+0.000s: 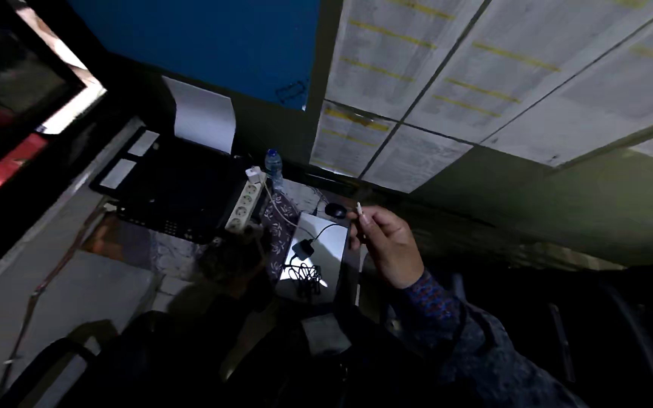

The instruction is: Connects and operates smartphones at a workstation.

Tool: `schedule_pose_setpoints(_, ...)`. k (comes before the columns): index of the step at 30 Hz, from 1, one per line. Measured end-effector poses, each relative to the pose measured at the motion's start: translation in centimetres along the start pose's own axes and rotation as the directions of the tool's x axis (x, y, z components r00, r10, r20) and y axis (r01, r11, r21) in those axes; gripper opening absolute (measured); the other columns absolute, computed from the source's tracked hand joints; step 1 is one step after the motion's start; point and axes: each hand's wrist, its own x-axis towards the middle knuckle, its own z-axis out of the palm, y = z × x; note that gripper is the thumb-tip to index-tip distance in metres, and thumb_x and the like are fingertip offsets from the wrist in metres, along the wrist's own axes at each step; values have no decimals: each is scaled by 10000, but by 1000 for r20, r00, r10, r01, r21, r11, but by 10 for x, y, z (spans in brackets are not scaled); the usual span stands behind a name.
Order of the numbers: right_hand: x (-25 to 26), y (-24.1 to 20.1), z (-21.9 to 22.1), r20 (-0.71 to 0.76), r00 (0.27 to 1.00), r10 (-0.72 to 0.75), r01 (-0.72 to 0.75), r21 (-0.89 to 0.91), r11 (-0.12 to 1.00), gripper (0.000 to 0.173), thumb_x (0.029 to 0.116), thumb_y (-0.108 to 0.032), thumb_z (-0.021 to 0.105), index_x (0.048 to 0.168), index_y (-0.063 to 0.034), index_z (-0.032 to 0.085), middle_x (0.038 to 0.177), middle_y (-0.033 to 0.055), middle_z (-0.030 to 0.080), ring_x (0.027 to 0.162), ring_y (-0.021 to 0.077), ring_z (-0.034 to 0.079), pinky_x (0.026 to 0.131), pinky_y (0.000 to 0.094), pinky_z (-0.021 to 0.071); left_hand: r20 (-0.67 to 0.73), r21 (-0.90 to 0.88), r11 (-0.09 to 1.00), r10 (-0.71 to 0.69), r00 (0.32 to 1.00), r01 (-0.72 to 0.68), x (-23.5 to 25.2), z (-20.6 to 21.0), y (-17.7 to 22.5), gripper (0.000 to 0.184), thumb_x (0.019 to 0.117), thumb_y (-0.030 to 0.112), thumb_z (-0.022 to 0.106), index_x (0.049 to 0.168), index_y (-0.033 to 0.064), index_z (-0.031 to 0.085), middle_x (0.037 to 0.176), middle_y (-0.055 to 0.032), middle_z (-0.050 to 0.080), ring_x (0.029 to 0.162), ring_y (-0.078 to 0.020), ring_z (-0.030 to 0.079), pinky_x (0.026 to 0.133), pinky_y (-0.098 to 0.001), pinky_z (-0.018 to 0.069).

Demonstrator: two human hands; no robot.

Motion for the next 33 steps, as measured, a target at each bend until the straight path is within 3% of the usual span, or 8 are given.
schedule_pose_setpoints(1,1,1,5,5,998,-66,66,-107,992,216,1064,-107,521,1101,9,699,874,43,688,708,92,629,649,260,567,43,-127,992,32,999,-26,-2,0,3,534,1032,210,608,1505,68,404,1299,-99,617,1072,-135,631,892,-350,559)
schedule_pose_setpoints(3,3,6,14,35,979,-201,201,-320,926,199,1044,-124,561,1075,-10,722,875,32,672,723,77,606,649,245,542,79,-411,905,158,984,-112,-6,11,24,512,1039,134,564,1505,76,359,1200,-74,656,991,-135,688,827,-356,614)
schedule_pose_setpoints(6,6,12,25,82,926,-367,360,-475,803,211,1030,-185,604,1047,-43,760,826,23,656,733,87,606,653,261,541,47,-619,752,325,945,-227,-10,28,77,528,1027,62,524,1511,113,320,1181,-134,675,997,-242,711,840,-462,620)
schedule_pose_setpoints(8,8,11,31,84,901,-425,409,-491,770,193,1018,-186,631,1031,-55,772,817,17,647,726,81,599,642,252,534,17,-691,651,449,893,-314,-11,32,101,476,1017,82,555,1471,137,422,1197,-138,689,1034,-252,709,877,-469,609)
schedule_pose_setpoints(11,10,3,38,72,878,-473,444,-488,751,157,990,-155,676,1014,-38,776,854,36,648,739,78,613,644,236,554,20,-807,496,565,825,-320,-19,36,132,280,980,69,579,1257,99,606,1112,-137,722,992,-240,720,858,-471,608)
schedule_pose_setpoints(13,11,-2,40,74,852,-518,478,-516,711,145,975,-142,694,1013,-30,777,866,47,659,752,74,622,655,226,561,48,-818,492,575,817,-298,-21,36,143,245,947,93,636,1193,93,645,1082,-134,725,981,-237,719,851,-475,607)
schedule_pose_setpoints(20,11,-8,40,91,803,-589,478,-689,545,166,973,-165,692,1047,-50,787,842,56,656,729,85,616,648,236,549,47,-822,453,659,751,-345,-22,42,146,303,971,65,608,1273,87,592,1132,-153,708,1024,-265,712,893,-503,597)
schedule_pose_setpoints(33,7,-6,35,63,833,-550,402,-751,523,184,988,-198,669,1035,-68,791,790,43,621,666,82,573,581,233,501,18,-833,469,553,833,-293,-26,59,150,319,971,43,637,1284,79,588,1159,-171,693,1027,-291,707,877,-519,601)
